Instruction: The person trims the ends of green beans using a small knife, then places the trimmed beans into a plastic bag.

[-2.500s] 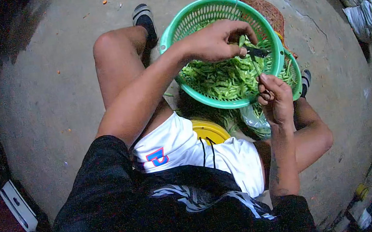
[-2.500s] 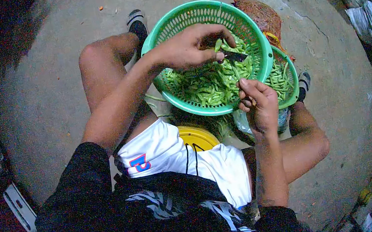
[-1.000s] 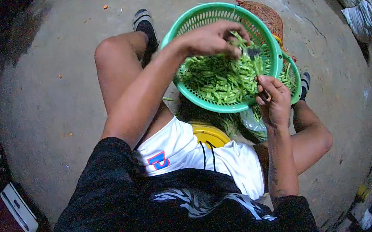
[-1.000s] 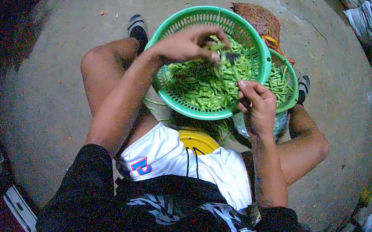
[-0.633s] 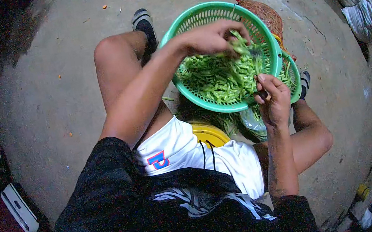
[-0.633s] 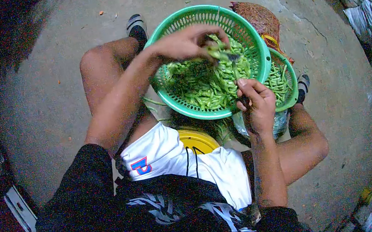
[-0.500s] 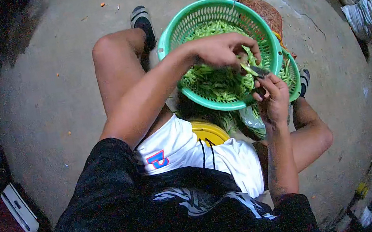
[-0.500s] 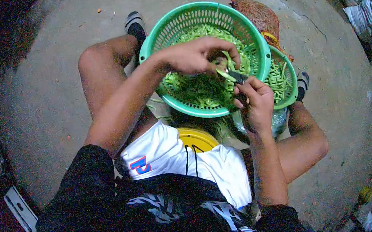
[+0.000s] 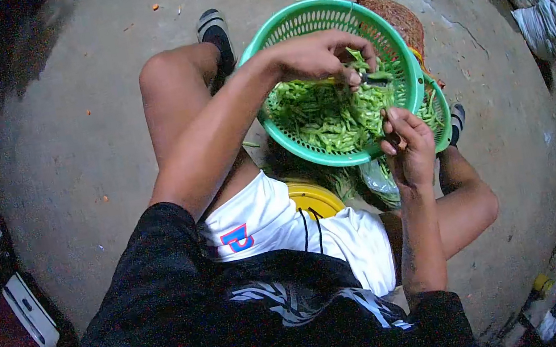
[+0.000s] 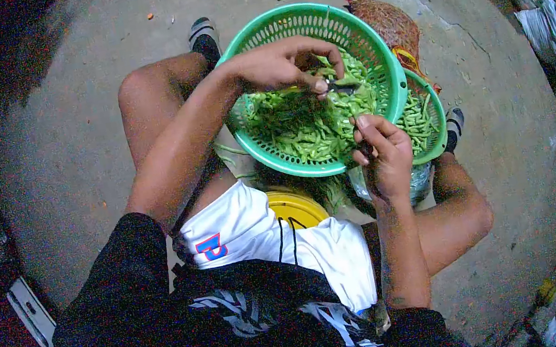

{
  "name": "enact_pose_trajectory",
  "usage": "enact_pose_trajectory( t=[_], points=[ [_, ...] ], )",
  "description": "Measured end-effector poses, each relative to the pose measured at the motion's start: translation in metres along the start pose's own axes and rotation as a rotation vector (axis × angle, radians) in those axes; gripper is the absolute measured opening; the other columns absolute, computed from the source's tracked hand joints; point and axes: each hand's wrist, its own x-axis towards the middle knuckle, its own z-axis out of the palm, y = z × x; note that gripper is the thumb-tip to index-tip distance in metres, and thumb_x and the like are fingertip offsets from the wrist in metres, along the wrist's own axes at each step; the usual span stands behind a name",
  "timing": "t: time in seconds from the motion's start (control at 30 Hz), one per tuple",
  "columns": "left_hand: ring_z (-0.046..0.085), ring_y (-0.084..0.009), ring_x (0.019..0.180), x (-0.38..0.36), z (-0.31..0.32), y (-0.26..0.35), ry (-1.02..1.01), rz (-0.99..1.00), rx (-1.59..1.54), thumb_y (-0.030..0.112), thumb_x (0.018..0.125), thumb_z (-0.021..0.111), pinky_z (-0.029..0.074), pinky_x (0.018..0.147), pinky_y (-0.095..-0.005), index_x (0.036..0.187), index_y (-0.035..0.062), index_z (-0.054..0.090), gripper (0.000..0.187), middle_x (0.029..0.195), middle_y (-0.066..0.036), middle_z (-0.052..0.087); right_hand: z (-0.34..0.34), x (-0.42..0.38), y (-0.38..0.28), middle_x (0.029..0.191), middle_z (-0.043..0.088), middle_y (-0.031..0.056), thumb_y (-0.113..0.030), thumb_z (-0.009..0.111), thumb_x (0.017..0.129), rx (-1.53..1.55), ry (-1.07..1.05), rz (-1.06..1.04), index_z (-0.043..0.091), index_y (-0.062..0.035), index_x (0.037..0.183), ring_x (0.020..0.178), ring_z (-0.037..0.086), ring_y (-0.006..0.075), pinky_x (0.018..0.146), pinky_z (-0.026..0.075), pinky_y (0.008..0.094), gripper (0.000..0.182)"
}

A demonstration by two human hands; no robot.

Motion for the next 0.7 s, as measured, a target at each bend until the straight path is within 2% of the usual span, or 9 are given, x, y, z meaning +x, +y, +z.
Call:
enact_pose_trajectory(
  t=[0.13, 0.2, 0.3, 0.33, 0.4, 0.5, 0.53, 0.63, 0.7],
  points=[
    [0.065, -0.0136, 0.089, 0.004, 0.026, -0.004, -0.185, -0.051, -0.078, 0.005, 0.088, 0.072, 0.052, 0.083, -0.0294, 0.127, 0.0017, 0.056, 0.041, 0.103, -0.006, 0.067, -0.002, 0.002, 0.004, 0.082, 0.067, 0.0043, -0.008, 0.067, 0.096, -0.006, -0.021, -0.031, 0.068, -0.0007, 0.102, 0.063, 0.054, 0.0061, 0.050, 0.039, 0.0204, 0.010],
    [0.064, -0.0140, 0.092, 0.006, 0.020, -0.006, -0.162, 0.037, 0.137, 0.005, 0.087, 0.072, 0.052, 0.083, -0.0302, 0.123, 0.0022, 0.060, 0.038, 0.104, -0.006, 0.067, 0.002, 0.001, 0.005, 0.083, 0.067, 0.0042, -0.010, 0.069, 0.095, 0.015, -0.029, -0.041, 0.069, -0.0015, 0.100, 0.063, 0.053, 0.0059, 0.050, 0.039, 0.0206, 0.009],
    [0.061, -0.0132, 0.098, -0.003, -0.002, 0.008, -0.014, 0.007, 0.012, 0.009, 0.087, 0.072, 0.052, 0.082, -0.0296, 0.123, 0.0031, 0.062, 0.038, 0.110, -0.005, 0.065, -0.001, -0.001, 0.005, 0.081, 0.068, 0.0035, -0.013, 0.072, 0.093, -0.092, -0.032, 0.007, 0.070, -0.0007, 0.101, 0.064, 0.054, 0.0054, 0.051, 0.040, 0.0200, 0.014],
    [0.060, -0.0122, 0.084, -0.007, -0.001, 0.018, 0.067, -0.016, 0.009, 0.008, 0.086, 0.069, 0.052, 0.078, -0.0320, 0.124, 0.0059, 0.063, 0.039, 0.098, -0.004, 0.066, 0.003, -0.004, 0.002, 0.081, 0.069, 0.0036, -0.014, 0.073, 0.093, -0.167, -0.031, 0.035, 0.071, -0.0005, 0.103, 0.065, 0.055, 0.0045, 0.052, 0.041, 0.0195, 0.017],
    [0.062, -0.0191, 0.108, -0.010, 0.001, 0.031, 0.078, -0.010, 0.327, 0.016, 0.090, 0.071, 0.052, 0.092, -0.0353, 0.132, 0.0026, 0.056, 0.047, 0.119, -0.011, 0.064, 0.006, -0.003, 0.001, 0.087, 0.073, 0.0061, -0.016, 0.074, 0.093, -0.409, 0.037, 0.024, 0.072, 0.0023, 0.112, 0.072, 0.061, 0.0056, 0.061, 0.048, 0.0200, 0.027],
    [0.058, -0.0395, 0.124, -0.010, 0.012, 0.018, 0.224, -0.184, 0.834, 0.019, 0.091, 0.069, 0.047, 0.104, -0.0466, 0.141, 0.0080, 0.052, 0.054, 0.131, -0.024, 0.060, 0.004, 0.004, 0.002, 0.098, 0.076, 0.0096, -0.013, 0.075, 0.091, -0.737, -0.044, -0.252, 0.072, 0.0025, 0.120, 0.087, 0.068, 0.0122, 0.084, 0.053, 0.0267, 0.033],
    [0.058, -0.0406, 0.124, -0.011, 0.017, 0.020, 0.249, -0.254, 0.923, 0.018, 0.092, 0.067, 0.047, 0.104, -0.0471, 0.142, 0.0090, 0.051, 0.054, 0.133, -0.024, 0.060, 0.002, 0.003, -0.006, 0.098, 0.076, 0.0096, -0.013, 0.075, 0.091, -0.739, -0.025, -0.252, 0.072, 0.0025, 0.120, 0.087, 0.068, 0.0122, 0.084, 0.053, 0.0267, 0.033],
    [0.062, -0.0424, 0.116, -0.016, 0.014, 0.016, 0.257, -0.056, 0.897, 0.018, 0.092, 0.066, 0.049, 0.099, -0.0494, 0.143, 0.0064, 0.049, 0.055, 0.125, -0.025, 0.064, -0.027, 0.017, -0.028, 0.098, 0.077, 0.0091, -0.013, 0.076, 0.091, -0.923, 0.159, -0.513, 0.076, -0.0001, 0.110, 0.086, 0.069, 0.0117, 0.082, 0.054, 0.0275, 0.023],
    [0.066, -0.0435, 0.105, -0.019, 0.016, 0.028, 0.287, -0.187, 0.886, 0.019, 0.091, 0.066, 0.051, 0.093, -0.0513, 0.138, 0.0046, 0.054, 0.050, 0.113, -0.027, 0.068, -0.064, 0.033, -0.046, 0.096, 0.077, 0.0086, -0.014, 0.077, 0.090, -0.812, 0.225, -0.540, 0.075, 0.0008, 0.111, 0.084, 0.069, 0.0129, 0.079, 0.055, 0.0292, 0.027]
  ],
)
